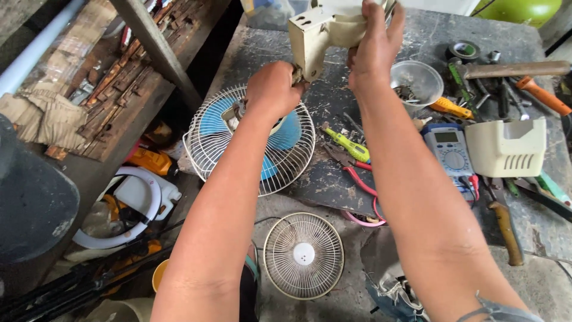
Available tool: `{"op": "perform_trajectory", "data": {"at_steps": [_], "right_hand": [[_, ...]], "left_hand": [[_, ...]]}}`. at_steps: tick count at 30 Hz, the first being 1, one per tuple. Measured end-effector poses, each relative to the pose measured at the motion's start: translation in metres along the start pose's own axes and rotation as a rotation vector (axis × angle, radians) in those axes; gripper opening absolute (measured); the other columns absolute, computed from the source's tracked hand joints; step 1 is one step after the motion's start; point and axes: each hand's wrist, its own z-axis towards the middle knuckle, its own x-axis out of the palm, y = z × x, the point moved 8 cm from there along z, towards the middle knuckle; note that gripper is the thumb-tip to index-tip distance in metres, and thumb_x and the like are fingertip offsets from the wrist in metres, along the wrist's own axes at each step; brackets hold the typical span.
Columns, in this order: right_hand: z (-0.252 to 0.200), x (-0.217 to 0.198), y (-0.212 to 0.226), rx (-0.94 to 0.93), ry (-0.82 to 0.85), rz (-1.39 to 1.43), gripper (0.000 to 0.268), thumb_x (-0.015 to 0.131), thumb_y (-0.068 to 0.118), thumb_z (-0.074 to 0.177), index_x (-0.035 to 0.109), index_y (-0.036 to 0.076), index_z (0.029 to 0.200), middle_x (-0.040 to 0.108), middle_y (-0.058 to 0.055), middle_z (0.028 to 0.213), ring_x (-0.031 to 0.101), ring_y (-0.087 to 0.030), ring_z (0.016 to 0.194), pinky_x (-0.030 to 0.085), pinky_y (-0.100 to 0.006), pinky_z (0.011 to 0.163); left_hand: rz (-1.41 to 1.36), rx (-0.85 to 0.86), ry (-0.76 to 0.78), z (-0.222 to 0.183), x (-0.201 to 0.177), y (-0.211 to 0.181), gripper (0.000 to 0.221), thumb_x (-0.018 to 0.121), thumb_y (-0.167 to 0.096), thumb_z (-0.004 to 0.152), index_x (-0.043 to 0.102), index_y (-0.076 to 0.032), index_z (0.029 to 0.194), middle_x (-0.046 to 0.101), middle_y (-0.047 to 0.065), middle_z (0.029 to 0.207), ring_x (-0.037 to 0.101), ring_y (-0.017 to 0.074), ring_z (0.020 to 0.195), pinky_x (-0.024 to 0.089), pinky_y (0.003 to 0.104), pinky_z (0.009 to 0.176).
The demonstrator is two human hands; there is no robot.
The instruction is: Disassembling a small electric fan to remove motor components using a screwdriver and pliers on a repair bench.
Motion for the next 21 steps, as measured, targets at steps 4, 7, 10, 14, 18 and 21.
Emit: {"op": "perform_trajectory", "data": {"at_steps": [4, 7, 10, 14, 18, 21], "right_hand": [[0.001, 0.023, 0.022, 0.03, 0.052, -0.188, 0.044, 0.066, 0.043, 0.086, 0.057, 0.014, 0.118, 0.056, -0.004, 0.078, 0.027, -0.01, 0.041, 0.022, -0.033, 0.038], [0.003, 0.013, 0.008, 0.284, -0.134, -0.239, 0.048, 0.059, 0.052, 0.074, 0.054, 0.011, 0.097, 0.048, -0.005, 0.075, 0.033, -0.011, 0.049, 0.026, -0.03, 0.038], [-0.013, 0.004, -0.005, 0.512, -0.265, -0.142, 0.03, 0.055, 0.033, 0.095, 0.066, 0.013, 0.115, 0.073, -0.012, 0.091, 0.049, -0.01, 0.051, 0.036, -0.023, 0.039], [0.007, 0.006, -0.011, 0.211, -0.144, -0.046, 0.027, 0.064, 0.028, 0.087, 0.063, 0.012, 0.109, 0.06, -0.008, 0.085, 0.048, -0.015, 0.06, 0.032, -0.03, 0.045], [0.013, 0.016, -0.006, 0.103, -0.018, -0.046, 0.039, 0.061, 0.037, 0.087, 0.06, 0.014, 0.119, 0.061, -0.007, 0.082, 0.042, -0.011, 0.056, 0.027, -0.027, 0.044], [0.009, 0.018, -0.001, 0.292, -0.014, -0.123, 0.031, 0.066, 0.039, 0.087, 0.045, 0.016, 0.089, 0.03, -0.002, 0.064, 0.021, -0.01, 0.045, 0.016, -0.033, 0.043]], "left_hand": [[-0.074, 0.005, -0.003, -0.006, -0.005, 0.002, 0.028, 0.073, -0.036, 0.094, 0.077, -0.013, 0.109, 0.078, 0.003, 0.089, 0.07, 0.0239, 0.066, 0.051, 0.04, 0.051], [-0.056, -0.024, 0.003, -0.001, -0.001, 0.001, 0.024, 0.074, -0.038, 0.095, 0.075, -0.015, 0.104, 0.077, -0.001, 0.088, 0.068, 0.0179, 0.065, 0.05, 0.036, 0.051], [0.007, -0.064, 0.062, 0.003, 0.005, 0.003, 0.022, 0.07, -0.039, 0.099, 0.071, -0.018, 0.103, 0.075, -0.004, 0.09, 0.067, 0.0135, 0.068, 0.051, 0.031, 0.052], [0.028, -0.025, 0.025, 0.007, 0.007, 0.004, 0.023, 0.071, -0.038, 0.097, 0.075, -0.016, 0.101, 0.074, 0.001, 0.082, 0.067, 0.0228, 0.065, 0.052, 0.039, 0.054], [-0.045, -0.035, -0.026, 0.003, -0.003, 0.007, 0.022, 0.073, -0.032, 0.093, 0.077, -0.017, 0.107, 0.077, 0.003, 0.089, 0.069, 0.0266, 0.066, 0.053, 0.042, 0.054], [0.005, 0.018, -0.083, 0.013, 0.007, 0.012, 0.027, 0.075, -0.04, 0.093, 0.078, -0.014, 0.096, 0.077, 0.006, 0.087, 0.071, 0.0306, 0.07, 0.054, 0.047, 0.055]]}}
